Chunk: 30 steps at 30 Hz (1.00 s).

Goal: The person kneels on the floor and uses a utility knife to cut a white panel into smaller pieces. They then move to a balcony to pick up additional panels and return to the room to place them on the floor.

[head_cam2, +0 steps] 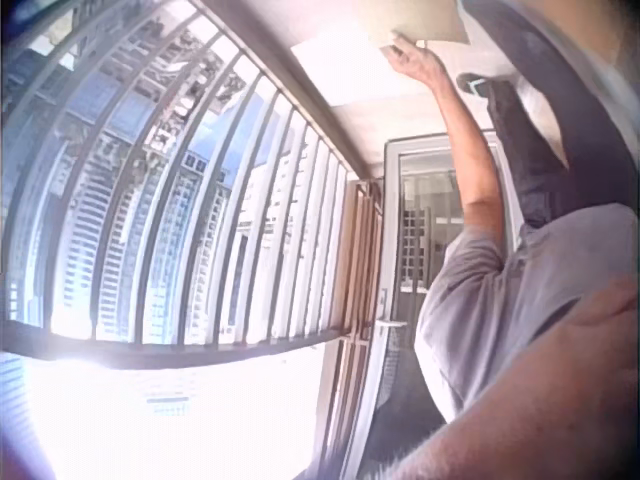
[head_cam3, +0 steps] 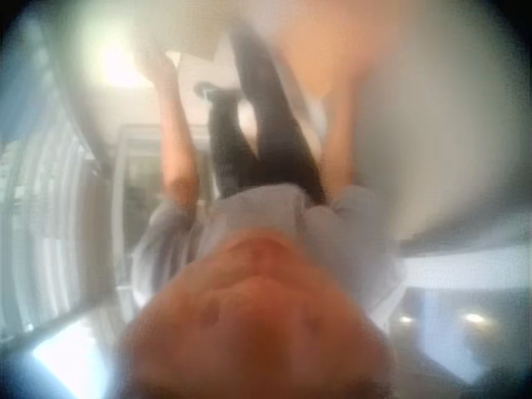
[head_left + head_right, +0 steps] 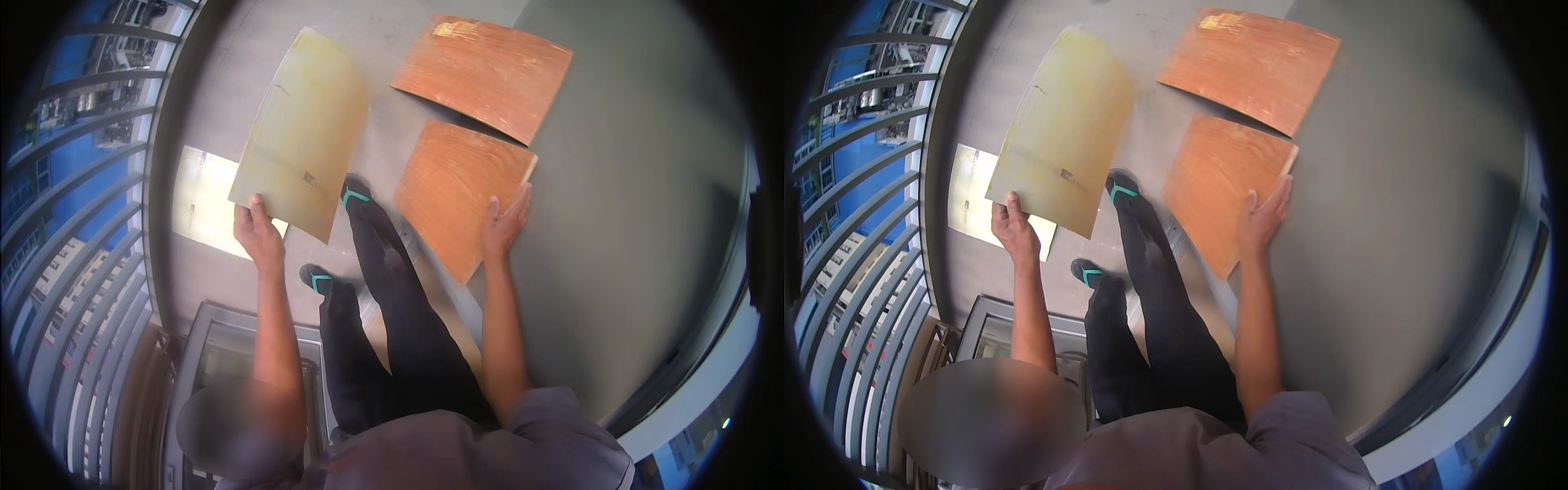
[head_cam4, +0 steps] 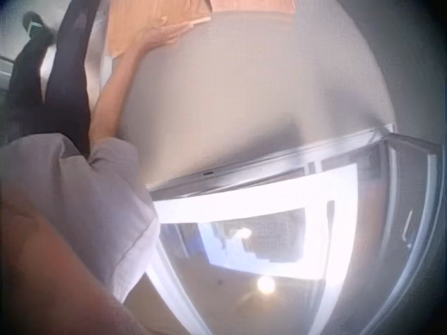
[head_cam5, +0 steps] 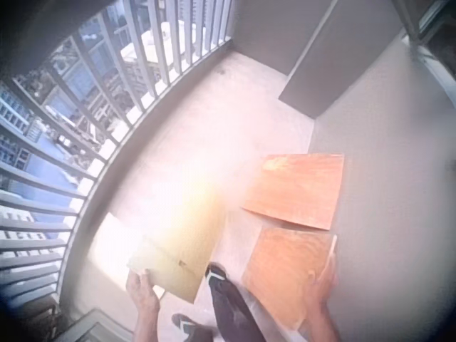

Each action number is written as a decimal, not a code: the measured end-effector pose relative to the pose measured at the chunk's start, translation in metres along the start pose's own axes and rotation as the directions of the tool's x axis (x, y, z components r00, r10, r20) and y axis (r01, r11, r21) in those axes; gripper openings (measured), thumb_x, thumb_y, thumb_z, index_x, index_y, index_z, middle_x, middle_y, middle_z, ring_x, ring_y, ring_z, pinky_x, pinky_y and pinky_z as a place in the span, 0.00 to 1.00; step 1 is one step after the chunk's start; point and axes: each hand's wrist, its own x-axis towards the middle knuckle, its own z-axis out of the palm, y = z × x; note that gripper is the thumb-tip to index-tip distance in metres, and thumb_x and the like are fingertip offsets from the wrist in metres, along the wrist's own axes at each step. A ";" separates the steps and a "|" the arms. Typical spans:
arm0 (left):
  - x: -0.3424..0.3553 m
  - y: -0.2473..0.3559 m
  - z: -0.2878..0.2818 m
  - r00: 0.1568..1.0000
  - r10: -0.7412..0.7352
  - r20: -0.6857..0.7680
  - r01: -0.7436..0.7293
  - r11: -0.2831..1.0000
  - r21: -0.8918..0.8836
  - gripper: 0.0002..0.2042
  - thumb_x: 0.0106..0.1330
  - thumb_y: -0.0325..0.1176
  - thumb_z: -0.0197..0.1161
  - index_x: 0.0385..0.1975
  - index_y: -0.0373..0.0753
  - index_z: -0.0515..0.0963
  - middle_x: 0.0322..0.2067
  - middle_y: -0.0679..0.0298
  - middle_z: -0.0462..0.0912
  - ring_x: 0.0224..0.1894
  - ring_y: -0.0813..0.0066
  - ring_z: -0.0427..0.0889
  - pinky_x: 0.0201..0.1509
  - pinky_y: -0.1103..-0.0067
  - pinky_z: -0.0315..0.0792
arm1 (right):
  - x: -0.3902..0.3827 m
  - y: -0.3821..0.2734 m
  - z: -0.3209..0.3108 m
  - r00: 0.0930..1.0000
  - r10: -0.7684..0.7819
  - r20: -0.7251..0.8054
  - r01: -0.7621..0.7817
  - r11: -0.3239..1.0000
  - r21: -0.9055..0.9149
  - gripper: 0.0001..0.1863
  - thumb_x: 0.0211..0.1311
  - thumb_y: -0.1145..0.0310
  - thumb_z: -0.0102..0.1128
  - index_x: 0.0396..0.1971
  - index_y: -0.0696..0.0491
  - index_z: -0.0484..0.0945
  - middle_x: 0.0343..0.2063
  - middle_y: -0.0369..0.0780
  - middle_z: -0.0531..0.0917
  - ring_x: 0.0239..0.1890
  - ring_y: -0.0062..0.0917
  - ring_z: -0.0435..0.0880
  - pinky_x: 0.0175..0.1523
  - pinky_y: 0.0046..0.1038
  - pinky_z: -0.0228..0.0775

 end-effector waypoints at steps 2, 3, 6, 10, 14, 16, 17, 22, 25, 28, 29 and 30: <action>0.001 0.037 -0.014 0.996 0.084 -0.002 -0.083 0.993 0.083 0.14 0.80 0.36 0.56 0.49 0.29 0.76 0.40 0.62 0.82 0.41 0.79 0.80 0.48 0.79 0.77 | -0.015 -0.013 -0.003 0.991 0.135 0.020 -0.136 0.990 0.043 0.39 0.64 0.68 0.65 0.71 0.61 0.59 0.71 0.58 0.62 0.73 0.52 0.61 0.75 0.43 0.54; -0.004 0.065 -0.024 0.996 0.085 0.020 -0.087 0.991 0.102 0.13 0.79 0.35 0.57 0.50 0.29 0.76 0.42 0.61 0.82 0.41 0.79 0.80 0.49 0.79 0.77 | -0.024 -0.015 -0.001 0.980 0.196 0.036 -0.199 0.977 0.072 0.39 0.63 0.69 0.67 0.71 0.63 0.59 0.70 0.59 0.64 0.72 0.53 0.63 0.75 0.42 0.55; -0.029 0.141 -0.061 0.995 0.097 -0.004 -0.097 0.990 -0.102 0.13 0.78 0.32 0.57 0.52 0.28 0.77 0.46 0.59 0.84 0.45 0.76 0.82 0.52 0.79 0.75 | -0.065 0.002 0.002 0.848 0.458 0.266 -0.507 0.847 0.158 0.37 0.62 0.70 0.69 0.68 0.66 0.62 0.63 0.58 0.74 0.65 0.49 0.74 0.70 0.40 0.64; -0.021 0.126 -0.173 0.969 -0.170 -0.178 0.113 0.949 -0.296 0.14 0.76 0.28 0.57 0.54 0.25 0.76 0.49 0.56 0.84 0.50 0.72 0.81 0.57 0.75 0.73 | -0.080 0.038 0.026 0.754 0.475 0.453 -0.656 0.563 0.503 0.28 0.65 0.74 0.67 0.63 0.65 0.69 0.56 0.48 0.80 0.54 0.35 0.82 0.61 0.34 0.74; -0.012 0.102 -0.254 0.953 -0.227 -0.202 0.181 0.958 -0.222 0.15 0.77 0.30 0.56 0.56 0.27 0.75 0.50 0.57 0.82 0.50 0.70 0.82 0.53 0.73 0.77 | -0.069 0.028 0.030 0.682 0.606 0.409 -0.730 0.528 0.434 0.28 0.66 0.77 0.65 0.64 0.67 0.67 0.58 0.50 0.79 0.57 0.37 0.81 0.64 0.35 0.72; -0.018 0.092 -0.291 0.932 -0.288 -0.222 0.214 0.928 -0.306 0.15 0.77 0.31 0.56 0.57 0.28 0.74 0.50 0.57 0.81 0.49 0.69 0.82 0.52 0.71 0.78 | -0.063 0.024 0.022 0.640 0.635 0.432 -0.767 0.494 0.410 0.29 0.66 0.77 0.65 0.64 0.67 0.66 0.59 0.51 0.79 0.57 0.38 0.81 0.64 0.36 0.72; -0.019 0.090 -0.307 0.920 -0.313 -0.236 0.225 0.914 -0.338 0.16 0.77 0.32 0.57 0.58 0.29 0.74 0.51 0.57 0.81 0.49 0.69 0.82 0.52 0.70 0.79 | -0.063 0.023 0.020 0.642 0.612 0.462 -0.767 0.498 0.405 0.29 0.67 0.75 0.65 0.64 0.67 0.66 0.58 0.51 0.79 0.57 0.37 0.81 0.64 0.36 0.73; -0.049 0.078 -0.389 0.785 -0.519 -0.338 0.450 0.853 -0.264 0.10 0.76 0.33 0.58 0.47 0.32 0.74 0.44 0.60 0.79 0.45 0.66 0.82 0.51 0.62 0.82 | -0.065 0.017 0.017 0.657 0.585 0.476 -0.750 0.567 0.339 0.29 0.68 0.72 0.66 0.63 0.68 0.66 0.58 0.52 0.79 0.55 0.39 0.82 0.62 0.38 0.75; -0.084 0.049 -0.450 0.712 -0.545 -0.443 0.490 0.838 -0.242 0.10 0.76 0.33 0.59 0.45 0.32 0.73 0.42 0.60 0.78 0.41 0.67 0.83 0.46 0.63 0.85 | -0.066 0.004 0.015 0.622 0.628 0.467 -0.778 0.563 0.279 0.29 0.68 0.72 0.66 0.61 0.71 0.67 0.57 0.54 0.79 0.54 0.41 0.83 0.61 0.39 0.77; -0.113 0.055 -0.454 0.652 -0.577 -0.492 0.544 0.808 -0.226 0.12 0.77 0.34 0.59 0.50 0.32 0.73 0.43 0.59 0.78 0.41 0.68 0.83 0.44 0.66 0.84 | -0.058 0.020 0.012 0.630 0.635 0.448 -0.774 0.558 0.299 0.29 0.68 0.69 0.67 0.59 0.72 0.67 0.57 0.55 0.79 0.54 0.42 0.83 0.60 0.40 0.77; -0.125 0.055 -0.472 0.631 -0.577 -0.519 0.555 0.803 -0.218 0.12 0.77 0.34 0.59 0.51 0.33 0.73 0.44 0.59 0.79 0.42 0.68 0.82 0.44 0.67 0.84 | -0.058 0.024 0.015 0.637 0.614 0.466 -0.768 0.559 0.313 0.29 0.68 0.69 0.68 0.59 0.72 0.67 0.57 0.55 0.79 0.54 0.42 0.83 0.60 0.40 0.77; -0.138 0.051 -0.493 0.610 -0.578 -0.541 0.568 0.796 -0.209 0.12 0.77 0.34 0.59 0.52 0.33 0.73 0.44 0.60 0.79 0.42 0.68 0.82 0.43 0.67 0.83 | -0.060 0.025 0.016 0.644 0.595 0.480 -0.761 0.559 0.328 0.30 0.68 0.69 0.68 0.59 0.73 0.67 0.57 0.56 0.79 0.54 0.42 0.83 0.60 0.41 0.77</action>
